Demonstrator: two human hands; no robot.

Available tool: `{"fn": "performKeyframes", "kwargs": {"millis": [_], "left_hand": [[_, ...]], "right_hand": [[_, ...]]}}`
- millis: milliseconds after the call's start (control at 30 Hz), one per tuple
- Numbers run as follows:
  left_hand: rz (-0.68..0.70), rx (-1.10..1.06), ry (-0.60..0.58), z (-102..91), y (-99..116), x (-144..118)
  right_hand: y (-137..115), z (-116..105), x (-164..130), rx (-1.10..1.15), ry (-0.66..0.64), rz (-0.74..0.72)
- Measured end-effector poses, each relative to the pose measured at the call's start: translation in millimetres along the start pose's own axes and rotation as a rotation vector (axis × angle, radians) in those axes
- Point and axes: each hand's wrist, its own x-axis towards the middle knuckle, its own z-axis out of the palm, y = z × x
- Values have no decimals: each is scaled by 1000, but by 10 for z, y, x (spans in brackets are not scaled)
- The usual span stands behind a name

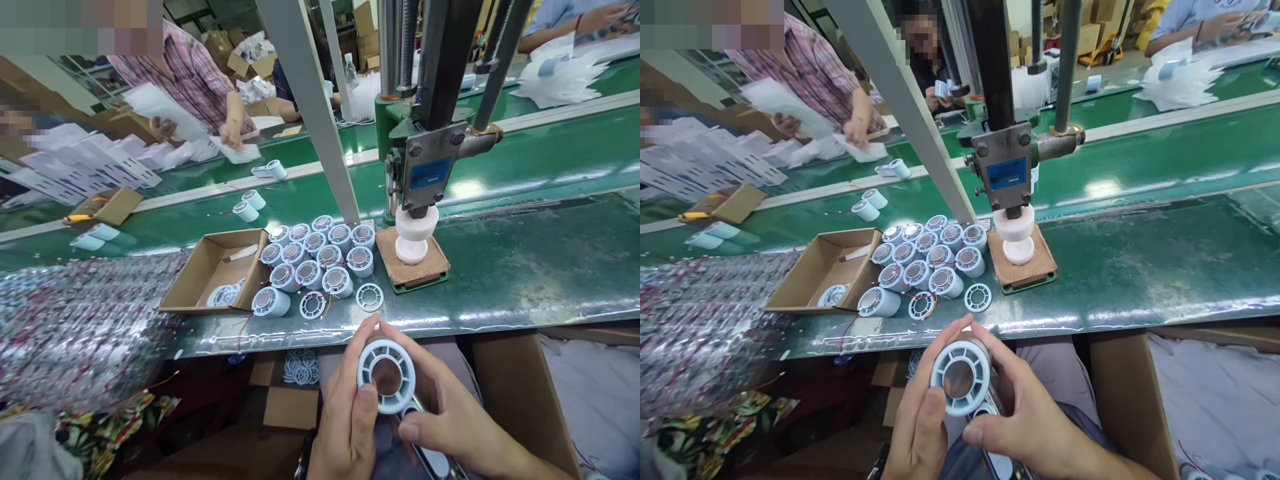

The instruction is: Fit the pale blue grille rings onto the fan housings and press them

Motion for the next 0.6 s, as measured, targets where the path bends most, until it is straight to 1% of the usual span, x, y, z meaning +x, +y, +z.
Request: {"fn": "performKeyframes", "kwargs": {"millis": [167,333,500,600], "left_hand": [[18,16,12,-26,-33,7],[-27,-10,39,-16,-85,-4],[-95,7,61,-7,-132,12],[-92,42,26,-40,-201,41]], "right_hand": [[7,-4,3,19,4,-2],[17,-18,5,30,6,5],[7,4,23,84,13,94],[-22,33,49,132,28,162]]}}
